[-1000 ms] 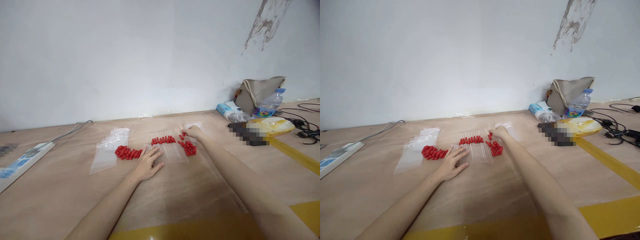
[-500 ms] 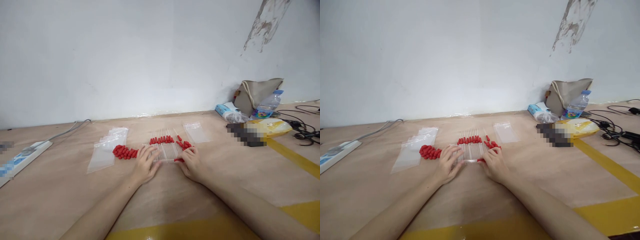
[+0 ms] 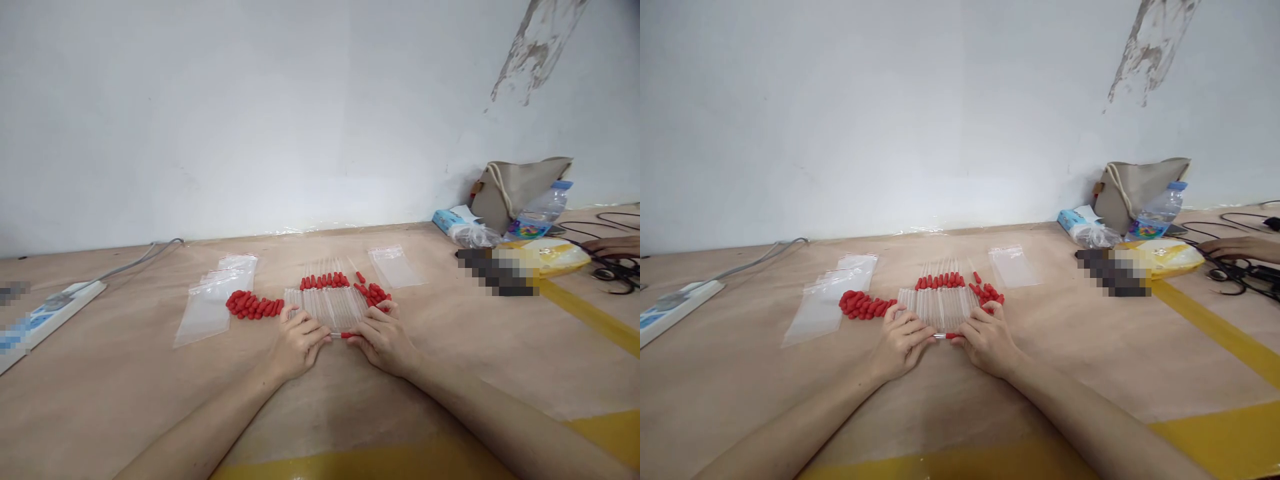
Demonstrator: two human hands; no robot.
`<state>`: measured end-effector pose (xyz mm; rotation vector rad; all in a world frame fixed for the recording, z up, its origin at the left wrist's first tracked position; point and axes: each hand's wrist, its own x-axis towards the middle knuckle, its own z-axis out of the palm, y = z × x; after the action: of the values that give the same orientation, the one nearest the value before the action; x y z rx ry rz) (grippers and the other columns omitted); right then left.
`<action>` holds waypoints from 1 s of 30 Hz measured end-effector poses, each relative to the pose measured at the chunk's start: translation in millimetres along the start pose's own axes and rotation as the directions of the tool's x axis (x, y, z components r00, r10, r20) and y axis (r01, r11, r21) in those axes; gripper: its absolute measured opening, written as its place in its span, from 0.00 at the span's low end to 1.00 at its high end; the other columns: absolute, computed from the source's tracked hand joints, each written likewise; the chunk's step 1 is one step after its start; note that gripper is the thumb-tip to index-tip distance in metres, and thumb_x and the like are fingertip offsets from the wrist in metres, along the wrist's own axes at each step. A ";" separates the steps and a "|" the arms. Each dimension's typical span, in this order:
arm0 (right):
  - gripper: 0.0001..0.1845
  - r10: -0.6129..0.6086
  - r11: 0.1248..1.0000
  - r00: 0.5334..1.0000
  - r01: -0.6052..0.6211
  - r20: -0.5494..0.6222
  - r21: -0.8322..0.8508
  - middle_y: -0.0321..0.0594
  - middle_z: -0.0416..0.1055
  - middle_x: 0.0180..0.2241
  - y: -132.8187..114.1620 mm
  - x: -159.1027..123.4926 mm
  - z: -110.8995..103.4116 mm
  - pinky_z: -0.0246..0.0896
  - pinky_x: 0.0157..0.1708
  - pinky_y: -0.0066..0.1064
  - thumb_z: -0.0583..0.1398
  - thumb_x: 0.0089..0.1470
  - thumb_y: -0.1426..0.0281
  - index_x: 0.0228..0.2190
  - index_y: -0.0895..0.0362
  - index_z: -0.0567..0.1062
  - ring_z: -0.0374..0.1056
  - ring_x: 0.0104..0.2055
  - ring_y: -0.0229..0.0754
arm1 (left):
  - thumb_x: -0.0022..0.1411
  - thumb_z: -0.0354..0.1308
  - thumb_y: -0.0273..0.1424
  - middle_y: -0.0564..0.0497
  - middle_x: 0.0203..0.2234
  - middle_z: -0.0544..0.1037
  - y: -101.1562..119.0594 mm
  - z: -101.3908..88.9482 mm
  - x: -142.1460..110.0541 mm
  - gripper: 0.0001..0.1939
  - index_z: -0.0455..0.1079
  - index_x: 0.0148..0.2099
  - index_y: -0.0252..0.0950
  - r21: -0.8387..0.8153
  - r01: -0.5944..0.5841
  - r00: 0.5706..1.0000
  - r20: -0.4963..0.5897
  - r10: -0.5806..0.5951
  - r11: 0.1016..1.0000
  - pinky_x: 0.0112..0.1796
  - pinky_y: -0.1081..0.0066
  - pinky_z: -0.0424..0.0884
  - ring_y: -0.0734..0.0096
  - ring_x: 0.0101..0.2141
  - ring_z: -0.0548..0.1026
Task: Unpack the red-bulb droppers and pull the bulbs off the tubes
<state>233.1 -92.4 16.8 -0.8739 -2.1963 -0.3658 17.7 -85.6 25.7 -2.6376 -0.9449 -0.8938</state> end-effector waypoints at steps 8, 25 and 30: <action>0.12 -0.062 0.995 0.996 0.057 0.059 0.086 0.32 0.67 0.19 4.8 -0.3 0.2 0.43 0.41 0.36 0.54 0.55 0.67 0.23 0.55 0.70 0.58 0.30 0.36 | 0.60 0.51 0.30 0.55 0.21 0.73 1.0 -0.7 0.2 0.07 0.71 0.34 0.40 -0.029 0.007 1.000 0.000 -0.007 1.000 0.45 0.60 0.51 0.73 0.28 0.65; 0.07 -0.043 0.975 0.989 0.011 0.140 0.223 0.34 0.71 0.25 21.5 -1.3 -15.2 0.47 0.41 0.37 0.54 0.53 0.72 0.29 0.53 0.72 0.61 0.35 0.39 | 0.60 0.50 0.26 0.53 0.24 0.73 -7.3 3.5 -4.8 0.07 0.69 0.36 0.37 -0.100 -0.030 0.999 -0.047 0.026 0.995 0.33 0.68 0.56 0.75 0.26 0.67; 0.07 0.263 0.894 0.964 -0.256 0.033 0.368 0.39 0.70 0.30 50.6 -6.1 -18.2 0.57 0.36 0.33 0.53 0.54 0.69 0.31 0.54 0.71 0.64 0.34 0.39 | 0.61 0.47 0.25 0.50 0.30 0.70 -22.8 0.2 -6.8 0.11 0.68 0.44 0.36 -0.172 0.168 0.966 -0.167 -0.196 0.971 0.33 0.72 0.63 0.73 0.31 0.68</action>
<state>280.5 -67.4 24.7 -0.9274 -2.0052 0.1687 -0.8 -71.3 21.1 -2.5665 -1.1258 -1.2789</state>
